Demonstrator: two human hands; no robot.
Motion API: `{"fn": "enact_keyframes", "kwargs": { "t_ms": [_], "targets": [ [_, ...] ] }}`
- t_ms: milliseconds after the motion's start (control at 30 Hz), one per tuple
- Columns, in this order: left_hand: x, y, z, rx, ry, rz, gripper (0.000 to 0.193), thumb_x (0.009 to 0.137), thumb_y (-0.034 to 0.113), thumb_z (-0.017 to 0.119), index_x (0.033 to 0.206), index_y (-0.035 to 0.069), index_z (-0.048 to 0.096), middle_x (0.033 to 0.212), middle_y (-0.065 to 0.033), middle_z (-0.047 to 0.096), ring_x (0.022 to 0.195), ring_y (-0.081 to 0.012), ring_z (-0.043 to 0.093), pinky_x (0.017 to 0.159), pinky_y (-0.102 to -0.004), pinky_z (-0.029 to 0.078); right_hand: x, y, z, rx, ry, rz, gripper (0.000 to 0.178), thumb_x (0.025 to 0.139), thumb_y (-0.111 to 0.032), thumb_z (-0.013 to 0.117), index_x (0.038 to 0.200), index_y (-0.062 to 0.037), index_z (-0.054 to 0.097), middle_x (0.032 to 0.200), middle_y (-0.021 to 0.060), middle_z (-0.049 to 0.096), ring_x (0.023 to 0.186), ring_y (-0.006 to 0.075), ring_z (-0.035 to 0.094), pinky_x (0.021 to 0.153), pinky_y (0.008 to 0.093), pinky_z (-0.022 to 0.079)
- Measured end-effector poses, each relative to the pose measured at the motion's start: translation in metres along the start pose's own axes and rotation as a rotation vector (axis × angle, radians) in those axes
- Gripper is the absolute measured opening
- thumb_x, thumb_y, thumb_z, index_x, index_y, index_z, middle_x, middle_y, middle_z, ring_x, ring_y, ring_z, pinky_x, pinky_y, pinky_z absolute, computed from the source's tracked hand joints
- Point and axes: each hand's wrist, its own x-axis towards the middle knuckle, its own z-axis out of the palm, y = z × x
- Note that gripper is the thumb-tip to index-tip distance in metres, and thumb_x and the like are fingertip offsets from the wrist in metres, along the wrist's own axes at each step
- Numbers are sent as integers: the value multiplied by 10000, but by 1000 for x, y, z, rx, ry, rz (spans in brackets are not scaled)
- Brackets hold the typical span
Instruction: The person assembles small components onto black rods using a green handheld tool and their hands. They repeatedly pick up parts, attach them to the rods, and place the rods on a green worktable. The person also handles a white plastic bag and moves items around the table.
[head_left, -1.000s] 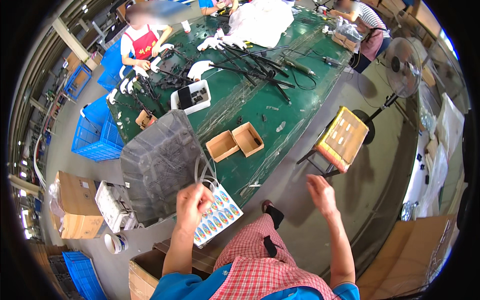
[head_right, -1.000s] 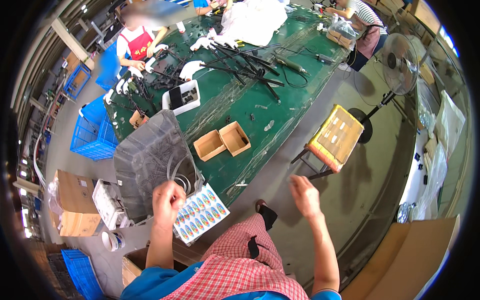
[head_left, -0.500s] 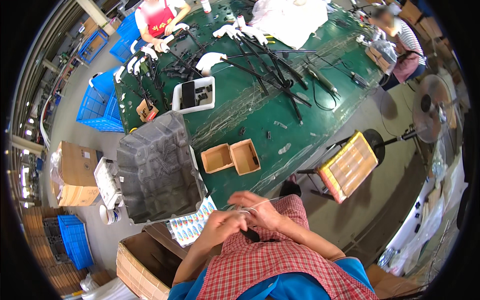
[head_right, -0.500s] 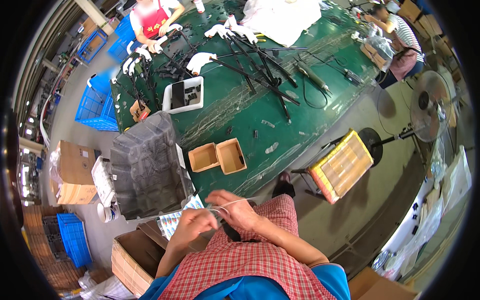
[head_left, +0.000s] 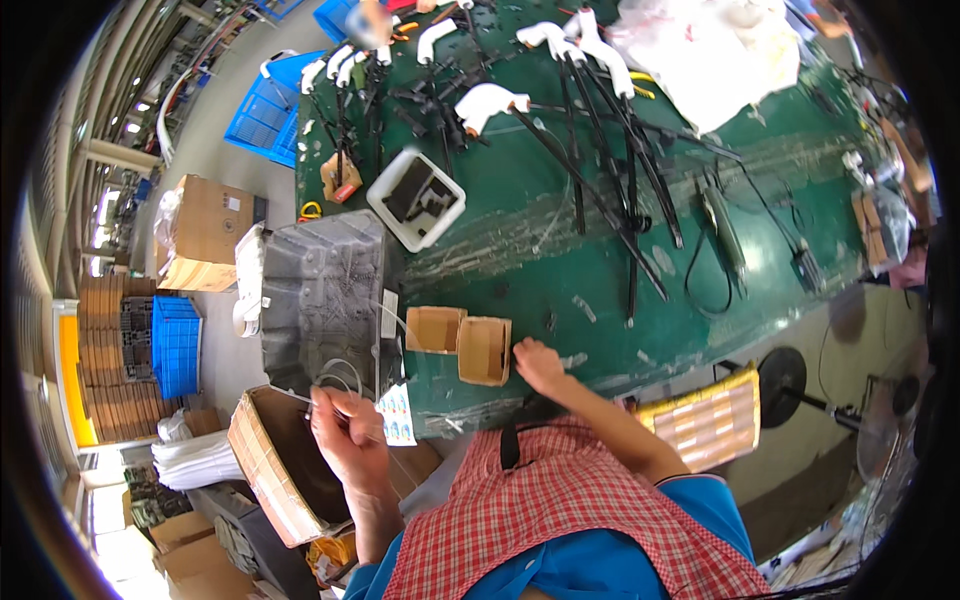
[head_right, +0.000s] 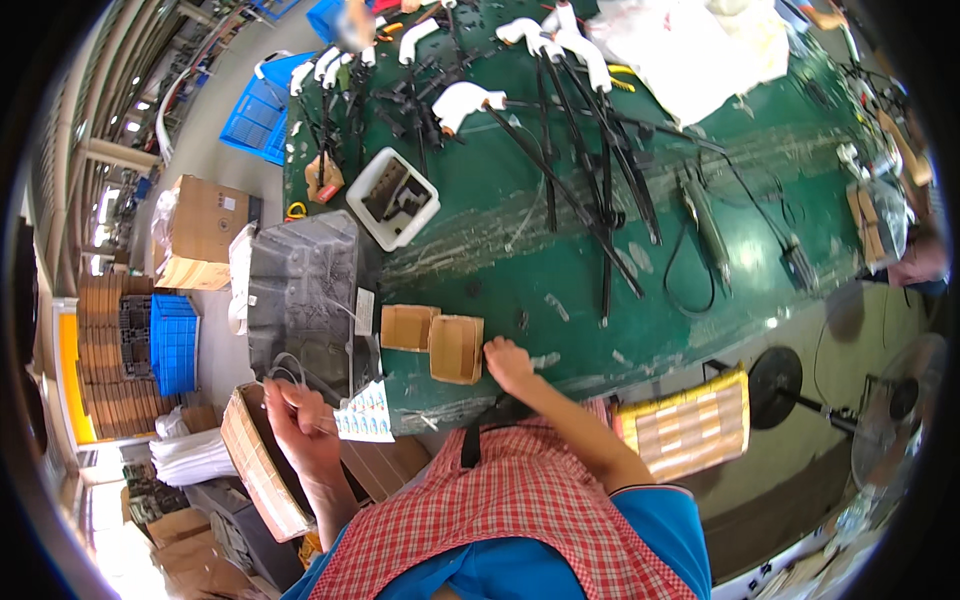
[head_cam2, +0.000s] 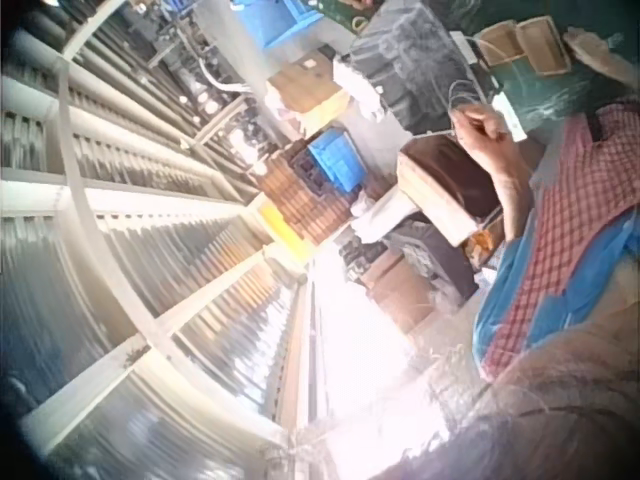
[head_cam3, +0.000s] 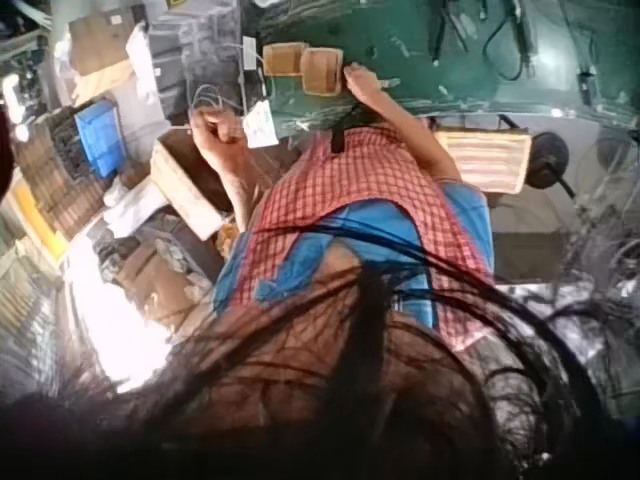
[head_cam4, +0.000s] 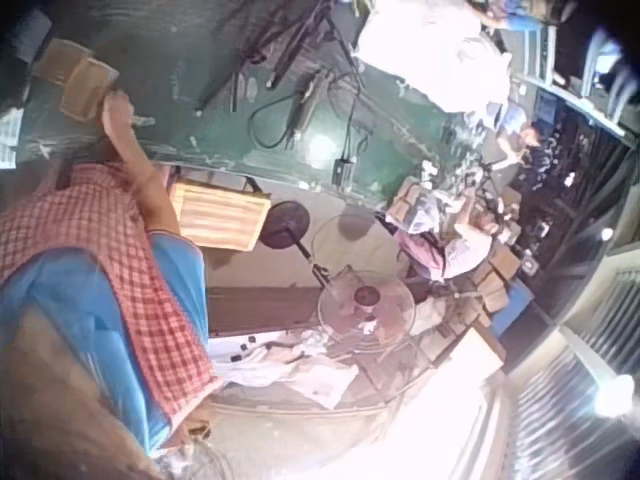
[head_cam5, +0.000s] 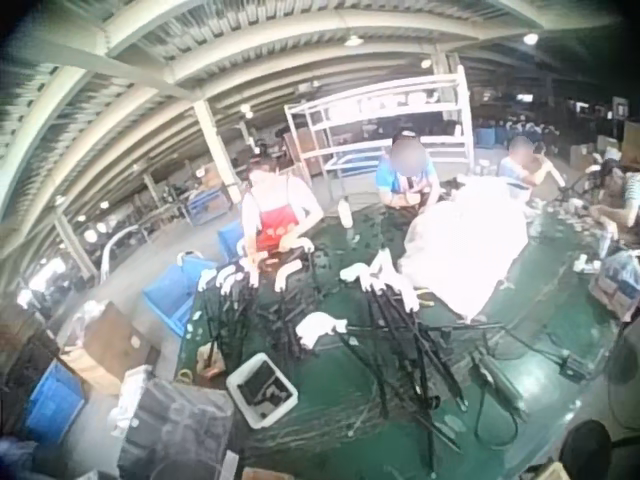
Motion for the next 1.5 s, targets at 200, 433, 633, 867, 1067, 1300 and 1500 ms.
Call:
{"fn": "enact_keyframes", "kwargs": {
  "t_ms": [200,433,633,867,1067,1300,1500],
  "targets": [
    [5,-18,10,35,147,-66,371,993,325,433,713,94,512,512,41,340,421,-50,256,393,-219,192,-1,8,4,-146,-19,-109,109,747,-83,560,849,-59,527,813,105,558,731,254,614,562,343,535],
    [35,-25,6,-66,132,-171,375,978,303,460,690,68,506,539,7,395,448,-61,292,421,-227,205,31,45,-70,179,-12,20,83,805,-102,595,876,-91,551,823,108,592,722,322,613,615,424,504],
    [67,-30,-1,46,-67,-271,400,971,298,470,661,49,504,528,-3,392,430,-74,289,421,-242,217,185,-15,-138,266,232,-178,79,833,-101,619,890,-87,566,866,97,619,737,315,619,605,403,495],
    [69,-49,19,97,-174,-387,287,890,123,465,618,32,477,487,-2,346,412,-79,282,407,-250,193,263,-41,-103,174,115,104,435,821,-267,570,1207,-83,491,1010,162,613,820,334,633,675,434,536],
    [90,-99,25,41,-420,-588,362,998,367,414,743,113,451,539,50,285,412,-44,226,356,-211,168,53,-11,-69,313,81,19,192,894,-226,520,1026,-91,559,996,143,595,851,336,617,713,403,527],
    [89,-88,85,351,-535,-232,400,980,363,465,683,101,411,534,33,335,411,-30,284,368,-191,206,-245,34,-50,375,359,914,308,887,-341,536,1053,-99,629,921,161,667,883,332,643,767,426,514],
    [15,-125,100,525,-600,-315,395,983,355,456,685,96,465,494,30,357,381,-39,288,350,-192,205,-371,133,-6,294,1025,1384,456,792,-299,693,1148,-33,589,1076,206,621,1039,374,568,914,420,448]
  ]
}}
